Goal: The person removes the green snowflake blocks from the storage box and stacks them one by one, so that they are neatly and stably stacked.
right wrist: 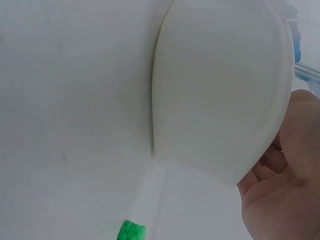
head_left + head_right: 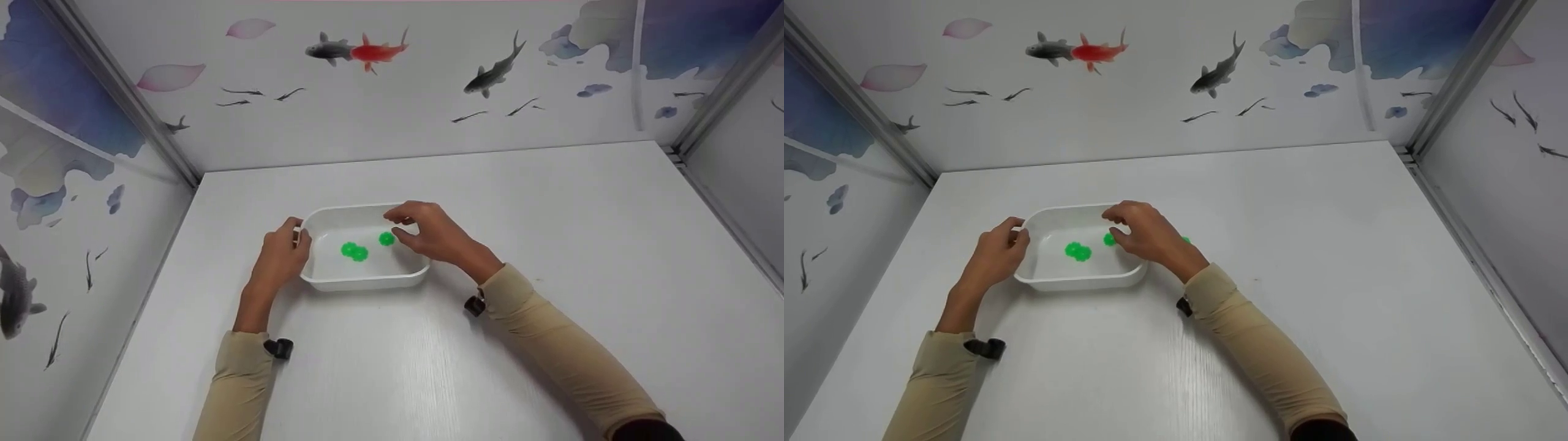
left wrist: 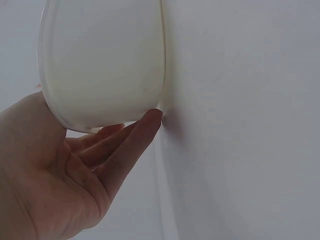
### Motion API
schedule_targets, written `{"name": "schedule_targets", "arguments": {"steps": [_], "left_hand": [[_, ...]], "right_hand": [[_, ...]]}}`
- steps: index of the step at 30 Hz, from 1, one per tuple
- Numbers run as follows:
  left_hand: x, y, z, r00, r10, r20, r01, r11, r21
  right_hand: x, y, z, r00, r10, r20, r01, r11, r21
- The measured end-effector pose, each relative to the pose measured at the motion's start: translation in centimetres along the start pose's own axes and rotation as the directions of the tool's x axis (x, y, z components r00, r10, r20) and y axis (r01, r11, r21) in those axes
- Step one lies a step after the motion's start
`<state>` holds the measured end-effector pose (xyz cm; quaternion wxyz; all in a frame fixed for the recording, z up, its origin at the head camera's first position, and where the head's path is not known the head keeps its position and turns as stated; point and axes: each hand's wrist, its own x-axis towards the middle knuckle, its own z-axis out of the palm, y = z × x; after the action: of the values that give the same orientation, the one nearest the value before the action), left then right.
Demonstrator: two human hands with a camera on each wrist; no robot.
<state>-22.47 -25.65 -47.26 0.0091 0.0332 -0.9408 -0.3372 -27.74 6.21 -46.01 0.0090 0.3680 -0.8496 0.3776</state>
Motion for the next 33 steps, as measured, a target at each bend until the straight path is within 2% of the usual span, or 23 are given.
{"name": "schedule_targets", "arguments": {"steps": [7,13,20,26,29,33], "left_hand": [[0.0,0.1,0.0,1.0,0.004,-0.002,-0.004,1.0,0.001],[0.1,0.1,0.0,1.0,0.01,0.003,-0.01,1.0,0.004],[0.0,0.1,-0.1,1.0,-0.002,0.011,0.002,1.0,0.004],[0.0,0.0,-0.1,1.0,-0.004,0.006,0.004,1.0,0.006],[0.0,0.0,-0.1,1.0,-0.01,0.009,0.01,1.0,0.004],[0.1,-0.1,0.0,1.0,-0.019,0.014,0.019,1.0,0.005]], "right_hand": [[0.9,-0.1,0.4,0.999,0.015,0.031,-0.015,1.0,-0.014],[1.6,-0.1,0.8,0.997,0.038,0.063,-0.034,0.997,-0.064],[1.9,-0.4,1.0,0.988,0.109,0.109,-0.092,0.985,-0.149],[2.4,-1.2,1.1,0.96,0.213,0.181,-0.169,0.958,-0.231],[2.6,-1.5,1.2,0.947,0.249,0.202,-0.182,0.935,-0.303],[2.7,-1.8,1.5,0.939,0.273,0.208,-0.178,0.907,-0.382]]}}
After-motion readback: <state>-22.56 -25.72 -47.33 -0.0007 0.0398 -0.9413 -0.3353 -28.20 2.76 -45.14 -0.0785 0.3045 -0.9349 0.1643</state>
